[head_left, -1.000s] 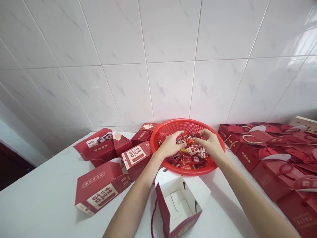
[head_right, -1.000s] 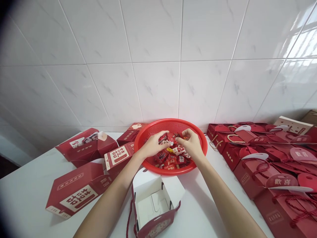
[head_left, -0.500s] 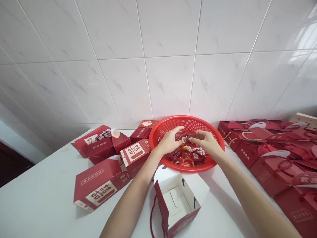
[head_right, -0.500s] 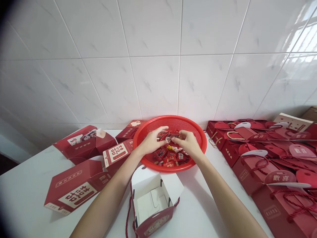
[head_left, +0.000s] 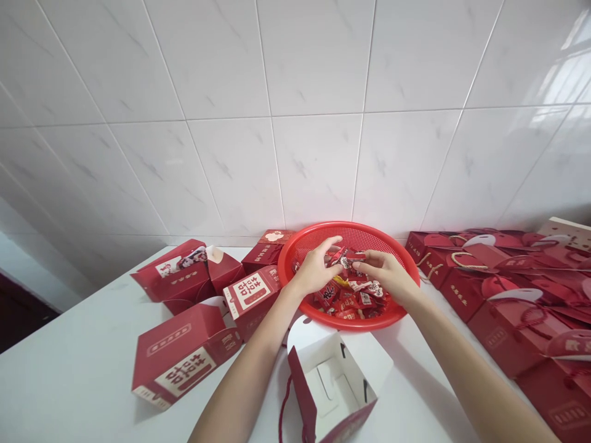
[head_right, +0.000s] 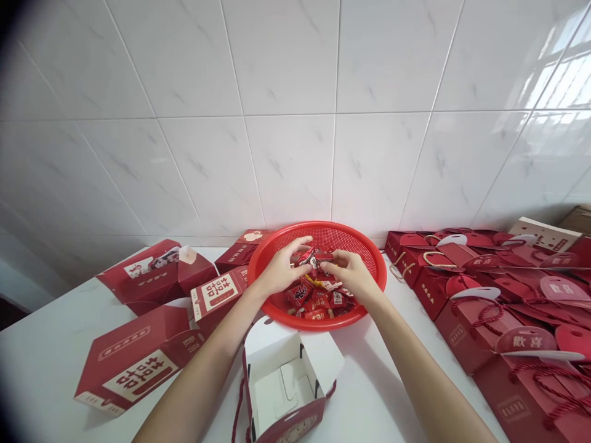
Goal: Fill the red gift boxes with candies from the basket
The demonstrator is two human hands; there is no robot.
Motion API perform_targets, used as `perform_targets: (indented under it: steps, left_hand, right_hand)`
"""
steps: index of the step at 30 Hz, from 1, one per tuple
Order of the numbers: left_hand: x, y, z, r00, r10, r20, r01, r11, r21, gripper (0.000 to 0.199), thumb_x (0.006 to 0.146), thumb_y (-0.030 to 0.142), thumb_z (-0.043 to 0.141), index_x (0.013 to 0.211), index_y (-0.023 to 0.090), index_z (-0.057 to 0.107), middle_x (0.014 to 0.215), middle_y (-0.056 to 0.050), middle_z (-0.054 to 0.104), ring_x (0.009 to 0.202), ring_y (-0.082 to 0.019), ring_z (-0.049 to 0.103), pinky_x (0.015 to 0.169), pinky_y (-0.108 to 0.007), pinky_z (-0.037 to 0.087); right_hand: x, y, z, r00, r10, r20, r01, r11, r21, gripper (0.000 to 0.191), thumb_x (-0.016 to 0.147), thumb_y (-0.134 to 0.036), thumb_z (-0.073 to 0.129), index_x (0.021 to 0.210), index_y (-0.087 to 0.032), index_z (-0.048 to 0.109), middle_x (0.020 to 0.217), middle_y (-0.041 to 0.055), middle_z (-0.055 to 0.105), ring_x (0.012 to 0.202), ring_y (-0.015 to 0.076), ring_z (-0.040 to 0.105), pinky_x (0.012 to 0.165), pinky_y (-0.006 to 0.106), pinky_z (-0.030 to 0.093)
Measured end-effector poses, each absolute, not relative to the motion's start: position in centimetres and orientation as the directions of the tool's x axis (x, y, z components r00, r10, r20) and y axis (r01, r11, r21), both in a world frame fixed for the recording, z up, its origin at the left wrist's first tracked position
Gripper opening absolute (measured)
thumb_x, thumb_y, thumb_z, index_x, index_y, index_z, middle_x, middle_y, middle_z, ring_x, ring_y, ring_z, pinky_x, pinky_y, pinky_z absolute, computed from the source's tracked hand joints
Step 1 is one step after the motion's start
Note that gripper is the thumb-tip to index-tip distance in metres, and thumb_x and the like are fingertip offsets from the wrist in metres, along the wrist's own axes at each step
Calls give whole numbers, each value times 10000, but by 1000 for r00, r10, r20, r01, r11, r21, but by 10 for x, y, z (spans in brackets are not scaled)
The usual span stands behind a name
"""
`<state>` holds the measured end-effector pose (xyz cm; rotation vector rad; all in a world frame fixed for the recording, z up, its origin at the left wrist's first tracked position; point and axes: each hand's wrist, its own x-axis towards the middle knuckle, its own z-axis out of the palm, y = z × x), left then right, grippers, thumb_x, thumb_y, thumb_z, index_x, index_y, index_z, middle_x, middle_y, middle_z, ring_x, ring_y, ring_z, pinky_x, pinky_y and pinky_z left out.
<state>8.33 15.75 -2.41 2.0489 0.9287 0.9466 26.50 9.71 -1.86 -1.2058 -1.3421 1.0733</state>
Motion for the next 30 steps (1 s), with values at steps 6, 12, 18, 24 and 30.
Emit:
perform_targets:
  steps: [6, 12, 18, 24, 30]
  left_hand:
    - [83, 158, -23, 505, 803, 315, 360, -528, 769, 574, 833, 176, 672, 1386, 209, 518, 1440, -77, 569, 1341, -249, 518, 1147, -388, 391]
    - [84, 156, -21, 543, 781, 308, 325, -534, 780, 445, 862, 229, 663, 1301, 197, 595, 1360, -73, 636, 1278, -236, 574, 1112, -349, 422]
    - [84, 157, -24, 618, 730, 291, 244, -530, 812, 259, 929, 348, 583, 1085, 164, 678, 1074, -67, 738, 987, -231, 690, 892, -334, 534]
    - [84, 161, -27, 593, 717, 367, 133, -537, 833, 293, 877, 391, 658, 1062, 168, 697, 1048, -63, 735, 972, -241, 689, 850, -320, 527]
    - [82, 161, -25, 590, 717, 372, 149, -549, 822, 264, 864, 378, 653, 975, 147, 715, 959, -71, 741, 918, -245, 684, 811, -321, 524]
  right_hand:
    - [267, 99, -22, 116, 987, 115, -13, 117, -993, 374, 609, -447, 840, 752, -199, 599, 844, 50, 736, 761, 208, 691, 671, 308, 547]
    - [267, 100, -20, 129, 983, 127, -56, 135, -989, 372, 604, -442, 844, 756, -196, 610, 777, 19, 713, 705, 178, 668, 641, 290, 530]
    - [267, 99, -19, 115, 978, 173, -62, 181, -981, 392, 605, -464, 849, 790, -190, 638, 886, 45, 736, 789, 190, 670, 661, 282, 522]
    - [267, 99, -18, 128, 982, 142, -78, 152, -985, 380, 596, -474, 860, 726, -195, 636, 811, 18, 696, 714, 154, 603, 618, 271, 464]
    - [267, 99, -18, 141, 980, 143, -108, 158, -981, 413, 584, -487, 859, 724, -200, 597, 801, 18, 674, 726, 158, 594, 592, 259, 446]
